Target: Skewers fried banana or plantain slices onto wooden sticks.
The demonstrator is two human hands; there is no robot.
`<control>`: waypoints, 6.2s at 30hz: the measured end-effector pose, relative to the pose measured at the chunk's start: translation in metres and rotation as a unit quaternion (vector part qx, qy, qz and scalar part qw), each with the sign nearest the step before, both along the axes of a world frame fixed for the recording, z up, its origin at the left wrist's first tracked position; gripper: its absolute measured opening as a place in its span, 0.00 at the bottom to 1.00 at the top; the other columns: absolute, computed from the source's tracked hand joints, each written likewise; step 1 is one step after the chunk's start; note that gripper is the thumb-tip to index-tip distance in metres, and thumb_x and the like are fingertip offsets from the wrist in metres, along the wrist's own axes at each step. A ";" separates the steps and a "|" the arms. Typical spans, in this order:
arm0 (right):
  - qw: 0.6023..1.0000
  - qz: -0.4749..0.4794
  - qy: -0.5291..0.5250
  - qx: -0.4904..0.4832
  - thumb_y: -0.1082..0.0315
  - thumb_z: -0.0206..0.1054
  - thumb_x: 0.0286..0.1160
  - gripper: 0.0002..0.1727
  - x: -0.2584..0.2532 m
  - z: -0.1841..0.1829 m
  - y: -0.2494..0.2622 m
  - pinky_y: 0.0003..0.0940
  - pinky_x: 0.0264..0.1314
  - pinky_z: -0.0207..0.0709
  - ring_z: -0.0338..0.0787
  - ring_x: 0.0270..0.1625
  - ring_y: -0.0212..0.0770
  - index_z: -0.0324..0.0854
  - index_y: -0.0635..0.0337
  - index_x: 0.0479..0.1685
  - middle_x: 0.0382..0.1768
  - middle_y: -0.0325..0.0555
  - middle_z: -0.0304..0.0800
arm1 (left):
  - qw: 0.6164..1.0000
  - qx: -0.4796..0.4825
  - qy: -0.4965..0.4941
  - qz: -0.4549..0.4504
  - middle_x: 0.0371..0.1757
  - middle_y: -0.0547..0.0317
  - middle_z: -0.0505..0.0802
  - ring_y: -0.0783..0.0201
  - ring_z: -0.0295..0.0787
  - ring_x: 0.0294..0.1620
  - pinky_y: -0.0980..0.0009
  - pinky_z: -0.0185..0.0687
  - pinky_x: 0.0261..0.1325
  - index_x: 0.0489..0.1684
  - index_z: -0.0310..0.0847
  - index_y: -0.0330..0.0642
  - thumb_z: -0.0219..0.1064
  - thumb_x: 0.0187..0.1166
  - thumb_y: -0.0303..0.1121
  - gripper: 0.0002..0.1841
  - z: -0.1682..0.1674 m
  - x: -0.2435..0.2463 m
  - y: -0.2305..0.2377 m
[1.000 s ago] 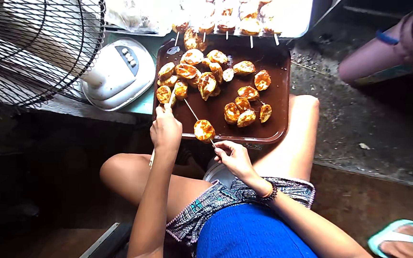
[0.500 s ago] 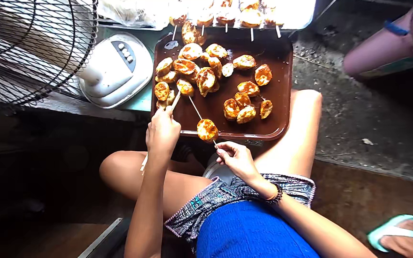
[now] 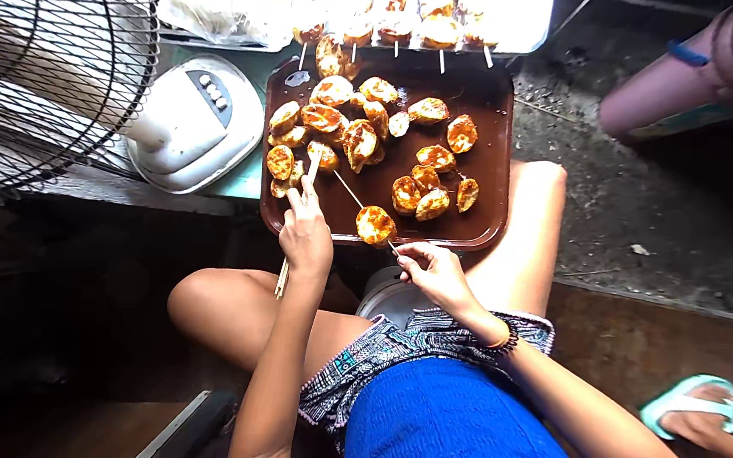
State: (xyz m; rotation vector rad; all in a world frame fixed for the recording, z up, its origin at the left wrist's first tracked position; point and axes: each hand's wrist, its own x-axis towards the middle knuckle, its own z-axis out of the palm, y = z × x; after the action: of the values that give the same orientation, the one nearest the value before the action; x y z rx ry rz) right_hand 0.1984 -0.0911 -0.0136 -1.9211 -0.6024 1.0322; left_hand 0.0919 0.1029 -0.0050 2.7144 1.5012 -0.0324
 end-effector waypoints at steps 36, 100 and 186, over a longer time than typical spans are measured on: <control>0.996 -0.003 -0.067 0.060 0.69 0.66 0.82 0.10 0.001 0.013 0.070 0.33 0.25 0.77 0.83 0.25 0.36 0.91 0.54 0.53 0.37 0.44 0.91 | 1.000 -0.029 0.008 -0.007 0.66 0.39 0.83 0.46 0.91 0.42 0.56 0.87 0.40 0.91 0.60 0.39 0.59 0.80 0.19 0.34 -0.008 0.003 -0.005; 0.926 -0.090 -0.361 -0.064 0.71 0.60 0.79 0.13 0.174 0.037 -0.145 0.40 0.42 0.85 0.90 0.37 0.38 0.92 0.57 0.46 0.40 0.46 0.93 | 0.984 -0.025 -0.118 -0.131 0.51 0.40 0.85 0.51 0.89 0.36 0.62 0.86 0.31 0.84 0.74 0.43 0.56 0.85 0.24 0.26 0.030 0.068 -0.076; 0.918 -0.208 0.332 0.059 0.80 0.67 0.78 0.08 0.026 0.049 -0.019 0.23 0.25 0.84 0.87 0.24 0.33 0.86 0.69 0.51 0.36 0.48 0.91 | 0.931 -0.128 0.253 -0.230 0.73 0.39 0.81 0.40 0.92 0.48 0.46 0.88 0.44 0.74 0.74 0.30 0.63 0.78 0.19 0.23 0.085 0.159 0.020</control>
State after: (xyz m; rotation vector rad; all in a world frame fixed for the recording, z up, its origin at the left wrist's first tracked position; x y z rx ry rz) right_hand 0.2242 -0.1097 0.0357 -1.3743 0.1277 1.2305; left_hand 0.2511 0.1225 0.0804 2.8820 0.7918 -0.9316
